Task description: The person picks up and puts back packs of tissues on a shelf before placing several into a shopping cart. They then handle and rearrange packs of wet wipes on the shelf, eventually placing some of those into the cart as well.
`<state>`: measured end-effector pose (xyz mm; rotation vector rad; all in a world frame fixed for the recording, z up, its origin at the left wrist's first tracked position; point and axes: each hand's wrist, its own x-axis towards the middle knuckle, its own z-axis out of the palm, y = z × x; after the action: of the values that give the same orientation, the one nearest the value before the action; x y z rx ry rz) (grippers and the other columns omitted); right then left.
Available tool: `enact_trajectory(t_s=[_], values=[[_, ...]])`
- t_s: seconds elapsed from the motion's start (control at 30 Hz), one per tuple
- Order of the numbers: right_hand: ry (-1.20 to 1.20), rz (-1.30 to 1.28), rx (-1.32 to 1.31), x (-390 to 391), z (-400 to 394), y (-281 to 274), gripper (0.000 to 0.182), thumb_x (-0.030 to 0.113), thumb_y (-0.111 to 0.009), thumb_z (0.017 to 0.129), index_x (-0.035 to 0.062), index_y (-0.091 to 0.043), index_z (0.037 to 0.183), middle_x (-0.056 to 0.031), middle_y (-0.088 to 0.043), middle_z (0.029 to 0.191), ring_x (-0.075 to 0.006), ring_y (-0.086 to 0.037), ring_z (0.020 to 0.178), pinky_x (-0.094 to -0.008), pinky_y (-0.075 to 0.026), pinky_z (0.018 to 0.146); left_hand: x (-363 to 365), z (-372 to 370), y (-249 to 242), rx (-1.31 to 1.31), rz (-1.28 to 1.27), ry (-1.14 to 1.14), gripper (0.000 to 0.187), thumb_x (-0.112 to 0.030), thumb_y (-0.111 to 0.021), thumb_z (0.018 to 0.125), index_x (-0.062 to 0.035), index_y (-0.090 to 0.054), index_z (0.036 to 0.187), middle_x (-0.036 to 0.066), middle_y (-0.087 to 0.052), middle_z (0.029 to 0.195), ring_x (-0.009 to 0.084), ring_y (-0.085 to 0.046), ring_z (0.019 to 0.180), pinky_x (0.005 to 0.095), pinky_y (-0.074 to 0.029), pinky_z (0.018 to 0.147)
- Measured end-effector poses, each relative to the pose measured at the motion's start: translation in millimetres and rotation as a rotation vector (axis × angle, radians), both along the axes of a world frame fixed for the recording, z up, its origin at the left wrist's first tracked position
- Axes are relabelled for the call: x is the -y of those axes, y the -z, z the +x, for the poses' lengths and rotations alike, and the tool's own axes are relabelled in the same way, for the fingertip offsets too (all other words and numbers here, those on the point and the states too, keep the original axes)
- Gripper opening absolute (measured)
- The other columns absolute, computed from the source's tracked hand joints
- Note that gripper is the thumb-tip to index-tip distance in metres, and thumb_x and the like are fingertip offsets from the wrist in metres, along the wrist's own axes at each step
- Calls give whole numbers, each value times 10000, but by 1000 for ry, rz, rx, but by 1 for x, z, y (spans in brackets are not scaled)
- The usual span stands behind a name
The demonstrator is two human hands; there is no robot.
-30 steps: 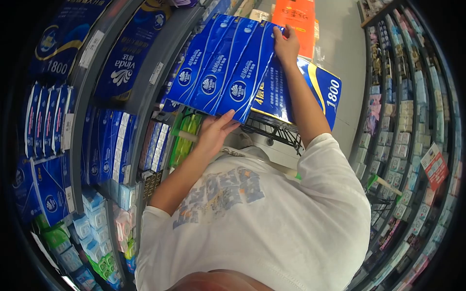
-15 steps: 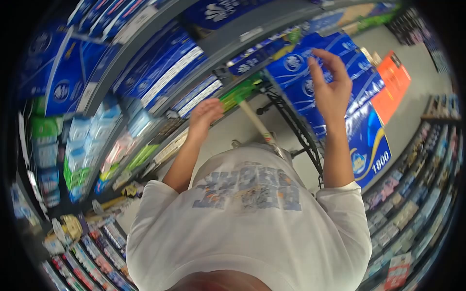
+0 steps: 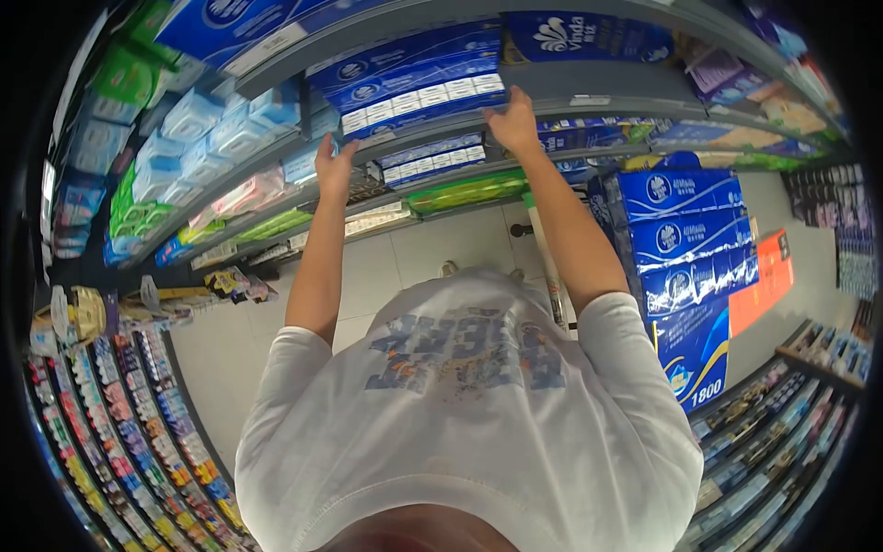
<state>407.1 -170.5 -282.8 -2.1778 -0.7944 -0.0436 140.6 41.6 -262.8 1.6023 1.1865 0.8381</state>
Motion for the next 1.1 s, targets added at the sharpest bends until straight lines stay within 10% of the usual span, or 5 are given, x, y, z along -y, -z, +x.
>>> enact_trajectory(t_s=[0.1,0.43,1.1], values=[[-7,79,-646,-16,4,-20,892,176,-746,827,-153,-235,1480,-281,-612,1233,-290,-683,1004,-353,-525,870,-4,2,-9,73,-136,83,804,-118,-750,819,92,-339,1478,242,-526,1377,266,-573,1177,320,-448,963],[-90,289,-891,-19,1,-21,805,64,-699,852,-81,-256,1508,-236,-618,1238,-272,-657,1070,-371,-532,865,-22,0,2,317,-372,345,636,96,-548,852,75,-370,1462,170,-579,1328,262,-558,1204,324,-413,1025],[201,649,-425,64,-78,-96,402,150,-796,820,-22,-699,1170,-44,-585,1037,-103,-591,809,-253,-443,766,43,-53,-63,705,-60,353,448,89,-592,919,-13,-490,1343,141,-584,1317,197,-546,1217,340,-412,1046]])
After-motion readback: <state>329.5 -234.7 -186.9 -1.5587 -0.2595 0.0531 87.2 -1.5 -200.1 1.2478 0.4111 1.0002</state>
